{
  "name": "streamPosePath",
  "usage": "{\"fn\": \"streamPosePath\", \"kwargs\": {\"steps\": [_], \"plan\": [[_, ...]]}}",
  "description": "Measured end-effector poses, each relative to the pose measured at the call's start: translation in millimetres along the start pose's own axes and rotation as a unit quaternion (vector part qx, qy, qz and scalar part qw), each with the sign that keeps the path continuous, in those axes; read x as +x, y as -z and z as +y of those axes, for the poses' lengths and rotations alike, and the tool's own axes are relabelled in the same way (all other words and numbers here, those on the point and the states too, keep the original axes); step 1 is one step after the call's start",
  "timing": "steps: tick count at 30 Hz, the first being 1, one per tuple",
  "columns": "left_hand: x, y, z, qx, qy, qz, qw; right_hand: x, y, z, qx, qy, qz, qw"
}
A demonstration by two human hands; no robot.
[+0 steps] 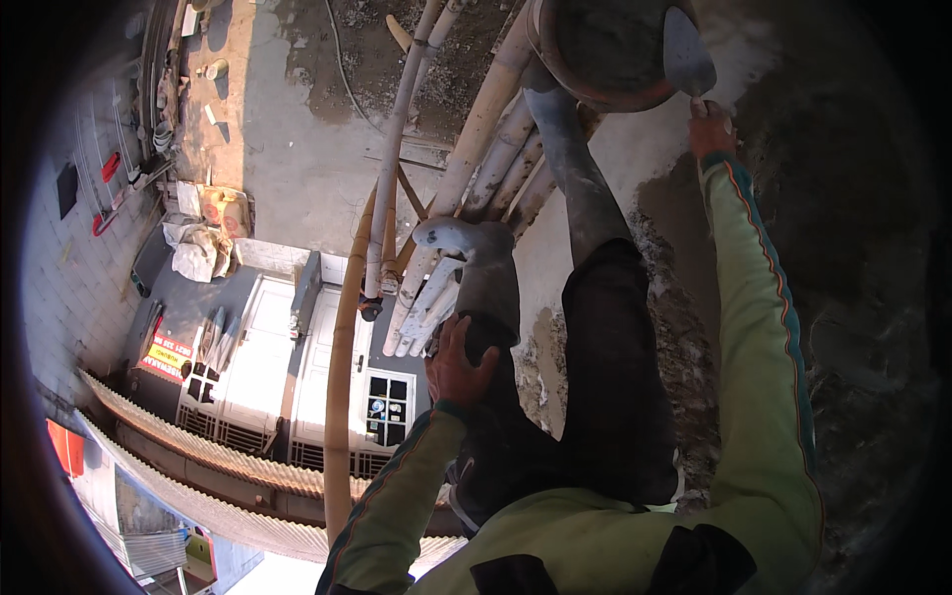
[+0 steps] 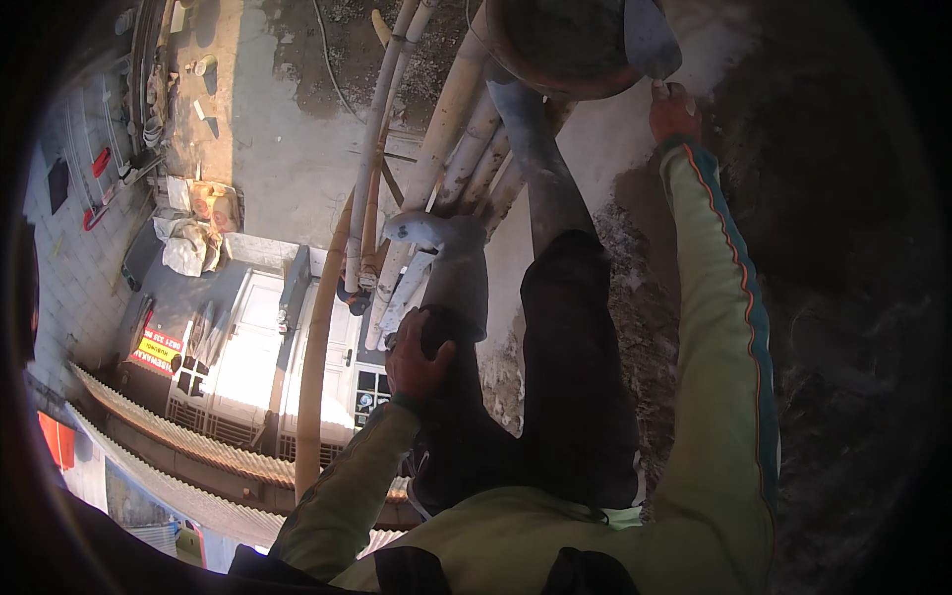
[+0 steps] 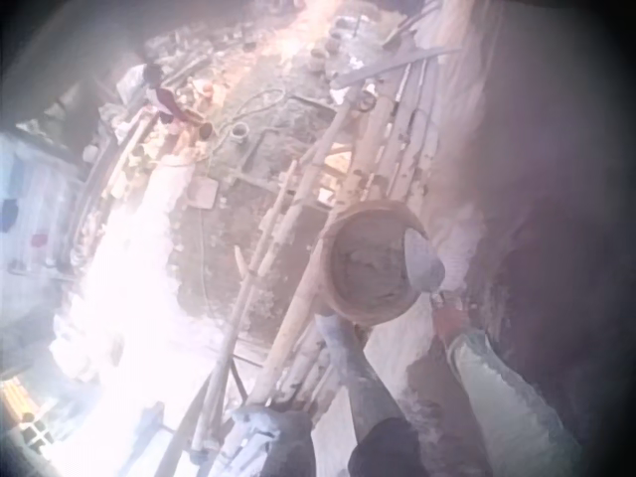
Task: The person scoops wet cement from a bucket and applies it to a vertical wall using a trowel. They repeatedly smooth the surface with a flat tool while standing on scaffolding.
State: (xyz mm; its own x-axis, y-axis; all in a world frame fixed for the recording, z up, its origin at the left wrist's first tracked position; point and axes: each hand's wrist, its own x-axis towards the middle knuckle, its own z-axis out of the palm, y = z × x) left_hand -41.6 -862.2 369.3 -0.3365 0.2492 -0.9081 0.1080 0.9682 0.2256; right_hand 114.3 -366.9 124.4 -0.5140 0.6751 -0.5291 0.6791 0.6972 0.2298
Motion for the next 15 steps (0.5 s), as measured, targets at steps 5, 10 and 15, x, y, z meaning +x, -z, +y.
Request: {"fn": "streamPosePath", "kwargs": {"steps": [5, 10, 15], "plan": [[7, 11, 15, 0.033, -0.023, -0.006, 0.999, 63, -71, -69, 0.199, 0.057, 0.103, 0.973], [-2, 7, 7, 0.019, -0.022, 0.024, 0.999, 8, 18, -111, 0.534, -0.131, -0.246, 0.798], [2, 10, 5, 0.037, -0.031, 0.02, 0.999, -15, 30, -96, 0.422, -0.091, -0.143, 0.89]]}}
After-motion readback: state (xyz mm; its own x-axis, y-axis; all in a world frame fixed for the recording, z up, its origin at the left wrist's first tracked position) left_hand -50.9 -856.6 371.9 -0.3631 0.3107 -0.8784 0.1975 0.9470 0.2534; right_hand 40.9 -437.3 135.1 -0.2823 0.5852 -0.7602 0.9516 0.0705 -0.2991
